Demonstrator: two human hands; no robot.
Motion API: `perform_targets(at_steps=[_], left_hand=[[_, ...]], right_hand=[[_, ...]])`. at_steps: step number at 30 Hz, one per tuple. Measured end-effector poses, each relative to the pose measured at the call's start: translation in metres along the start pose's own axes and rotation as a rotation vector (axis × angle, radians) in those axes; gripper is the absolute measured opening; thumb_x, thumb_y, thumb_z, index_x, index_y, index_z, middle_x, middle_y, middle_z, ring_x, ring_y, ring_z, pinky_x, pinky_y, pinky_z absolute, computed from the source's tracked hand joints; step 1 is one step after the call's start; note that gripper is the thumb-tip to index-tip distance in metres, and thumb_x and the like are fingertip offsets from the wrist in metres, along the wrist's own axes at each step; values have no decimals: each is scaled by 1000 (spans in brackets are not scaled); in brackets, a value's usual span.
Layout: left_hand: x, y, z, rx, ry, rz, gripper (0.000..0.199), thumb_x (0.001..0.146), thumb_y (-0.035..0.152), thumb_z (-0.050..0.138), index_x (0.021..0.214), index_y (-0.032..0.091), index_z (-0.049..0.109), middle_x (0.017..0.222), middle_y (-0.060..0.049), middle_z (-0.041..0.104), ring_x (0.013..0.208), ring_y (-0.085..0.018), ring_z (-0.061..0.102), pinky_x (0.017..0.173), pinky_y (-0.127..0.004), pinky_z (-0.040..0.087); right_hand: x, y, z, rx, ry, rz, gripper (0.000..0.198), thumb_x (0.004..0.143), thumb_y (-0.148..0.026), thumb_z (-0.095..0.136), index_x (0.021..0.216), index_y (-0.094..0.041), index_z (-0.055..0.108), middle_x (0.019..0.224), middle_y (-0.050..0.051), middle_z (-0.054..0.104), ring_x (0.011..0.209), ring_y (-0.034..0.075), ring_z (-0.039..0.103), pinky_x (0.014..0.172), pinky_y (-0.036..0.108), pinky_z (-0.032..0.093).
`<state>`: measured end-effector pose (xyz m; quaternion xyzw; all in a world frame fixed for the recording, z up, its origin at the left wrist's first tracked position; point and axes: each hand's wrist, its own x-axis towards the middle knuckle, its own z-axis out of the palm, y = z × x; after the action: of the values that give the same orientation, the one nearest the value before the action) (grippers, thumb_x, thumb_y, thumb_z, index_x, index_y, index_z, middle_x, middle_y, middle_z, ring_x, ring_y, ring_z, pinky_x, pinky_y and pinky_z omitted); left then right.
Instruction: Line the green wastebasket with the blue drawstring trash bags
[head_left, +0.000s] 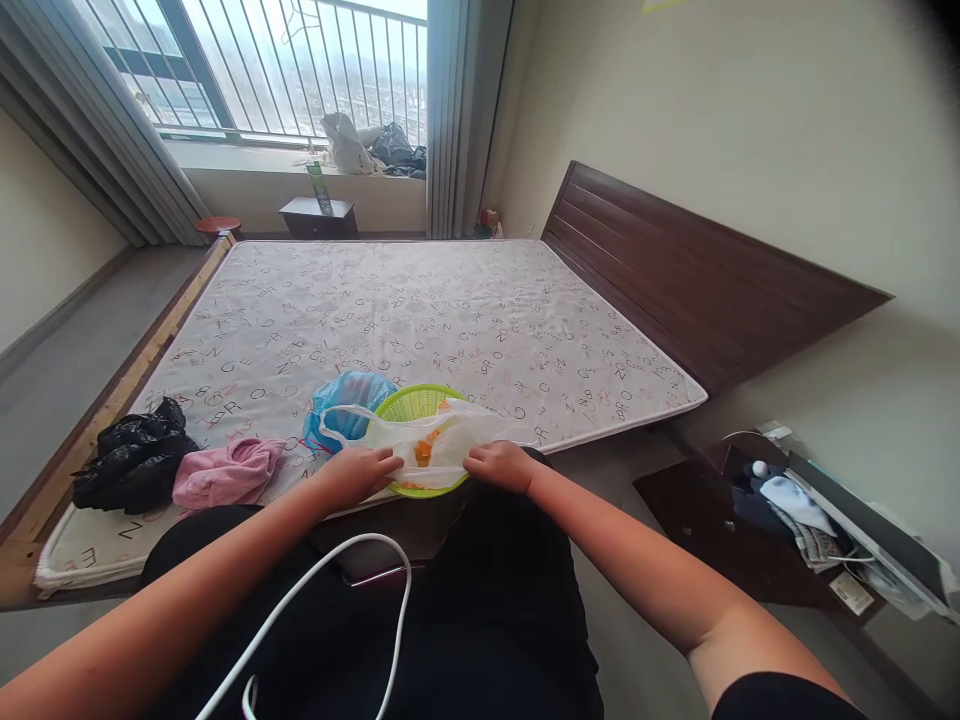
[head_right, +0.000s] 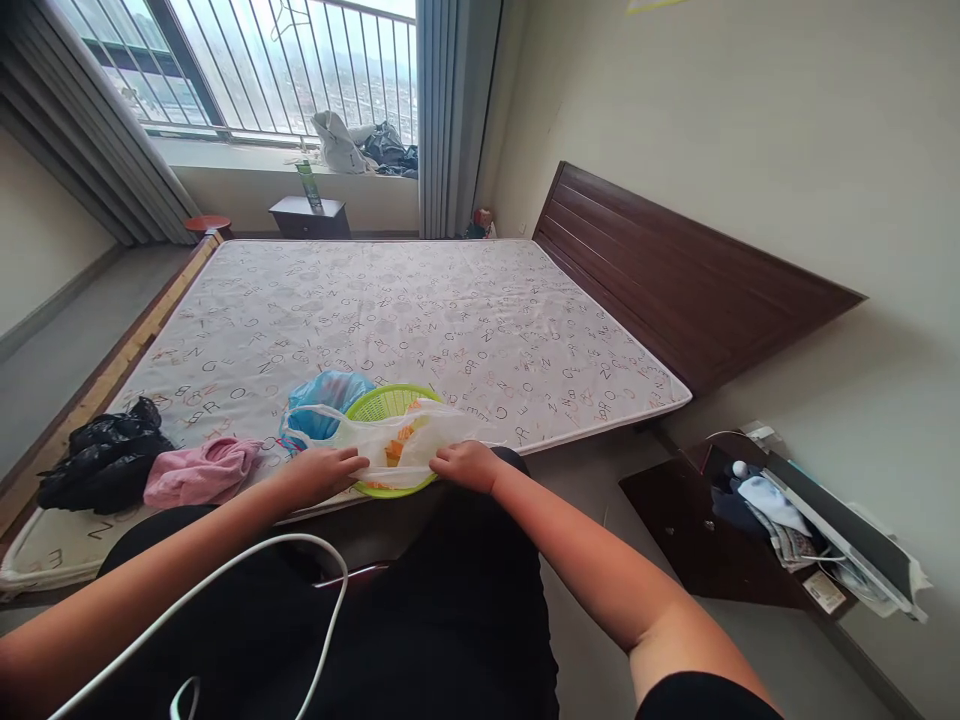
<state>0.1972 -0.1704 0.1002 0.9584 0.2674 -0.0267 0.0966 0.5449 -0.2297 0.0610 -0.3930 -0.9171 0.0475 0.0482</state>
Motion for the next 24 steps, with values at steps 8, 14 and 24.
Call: perform_targets(at_steps=[8,14,24], left_hand=[[-11,-15,33,8,38,94,24,106,34,48,98,21,66,91,-7,68,81,-21,66,69,-29,45],[-15,-19,48,4,77,38,25,101,15,45,103,23,69,87,-7,62,78,-20,61,69,-29,46],[-16,-34,72,-66,162,-33,30,102,29,48,112,25,75,101,-10,72,97,-25,66,89,-36,51]], right_hand=[[0,5,7,-118,-80,-142,29,110,-33,46,95,-22,67,91,5,69,77,17,60,62,27,34],[4,7,19,-122,-132,-95,21,105,-15,48,96,-22,66,91,5,70,79,16,62,60,26,34],[11,19,38,33,-161,108,21,107,-27,50,105,-18,69,106,12,71,101,23,67,87,35,52]])
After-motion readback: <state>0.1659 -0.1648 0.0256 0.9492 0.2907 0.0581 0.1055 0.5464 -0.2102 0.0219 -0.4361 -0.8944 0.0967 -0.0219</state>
